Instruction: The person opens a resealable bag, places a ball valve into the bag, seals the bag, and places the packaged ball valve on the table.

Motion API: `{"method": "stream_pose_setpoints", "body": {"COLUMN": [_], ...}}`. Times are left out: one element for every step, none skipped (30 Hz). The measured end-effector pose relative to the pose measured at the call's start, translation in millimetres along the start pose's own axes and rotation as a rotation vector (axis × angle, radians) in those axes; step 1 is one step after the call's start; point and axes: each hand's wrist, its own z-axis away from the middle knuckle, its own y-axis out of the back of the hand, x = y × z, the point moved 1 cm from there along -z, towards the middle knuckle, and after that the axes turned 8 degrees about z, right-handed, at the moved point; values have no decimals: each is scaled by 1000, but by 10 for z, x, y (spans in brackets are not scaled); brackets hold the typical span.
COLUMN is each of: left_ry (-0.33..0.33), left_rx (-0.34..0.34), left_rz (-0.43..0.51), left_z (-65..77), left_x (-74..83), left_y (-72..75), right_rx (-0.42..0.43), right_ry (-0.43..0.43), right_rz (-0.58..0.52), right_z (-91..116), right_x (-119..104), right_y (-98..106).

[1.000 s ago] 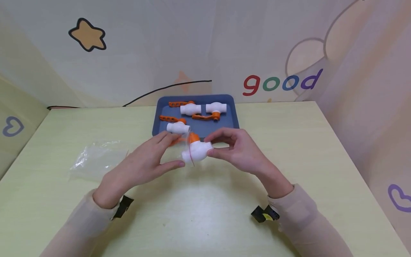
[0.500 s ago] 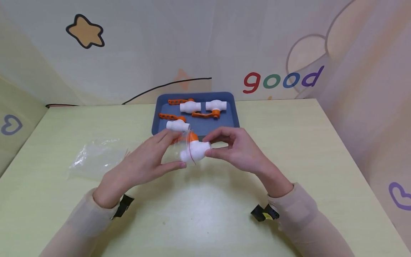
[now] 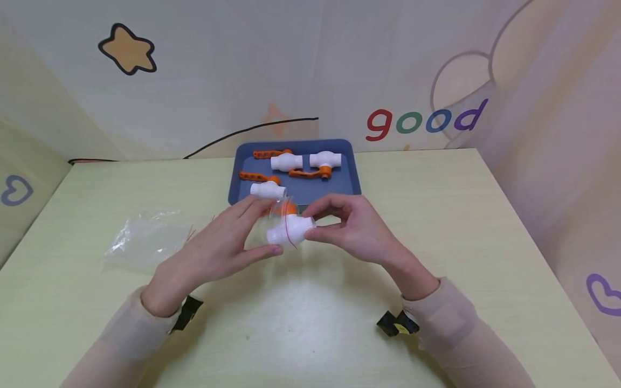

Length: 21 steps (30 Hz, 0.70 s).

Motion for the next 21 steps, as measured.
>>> {"method": "stream_pose_setpoints", "body": {"left_ry": [-1, -3, -3, -2, -2, -4, -6, -9, -12, -17, -24, -30, -33, -37, -39, -39, -37, -33, -27, -21, -15], "left_rx": [2, 5, 5, 4, 3, 2, 2, 2, 4, 6, 9, 14, 17, 20, 21, 20, 18, 14, 8, 3, -2], "left_rz": [0, -1, -3, -4, -4, -4, -8, -9, -10, -12, -14, -19, -23, -24, -25, -22, -15, -3, 15, 38, 58], "left_z": [2, 3, 3, 3, 2, 0, -1, -3, -4, -4, -4, -4, -3, -4, -3, -3, -1, 0, 2, 5, 7], "left_x": [1, 2, 4, 8, 14, 20, 25, 31, 37, 42, 47, 47, 48, 50, 50, 50, 50, 48, 46, 46, 43], "left_y": [-1, -2, -4, -5, -6, -7, -9, -11, -14, -15, -17, -21, -23, -25, -26, -26, -24, -22, -16, -10, -5], "right_rx": [4, 8, 12, 14, 18, 21, 24, 28, 33, 37, 41, 45, 48, 50, 51, 52, 55, 56, 59, 62, 65], "right_ry": [0, 2, 1, -1, -2, -3, -4, -8, -14, -17, -22, -27, -33, -37, -40, -41, -42, -40, -37, -35, -34], "right_rz": [-2, -5, -8, -13, -15, -19, -19, -19, -20, -20, -18, -18, -16, -17, -17, -13, -9, -3, 0, 4, 6], "right_z": [1, 1, 2, 2, 2, 2, 1, 1, 2, 2, 4, 6, 8, 10, 12, 13, 14, 14, 15, 16, 17], "right_x": [-2, -3, -5, -5, -5, -3, -1, -1, -2, -2, -5, -9, -14, -19, -22, -26, -28, -29, -29, -29, -26], "right_y": [-8, -17, -26, -35, -46, -56, -67, -78, -89, -99, -107, -114, -120, -124, -128, -129, -129, -129, -128, -126, -123]}}
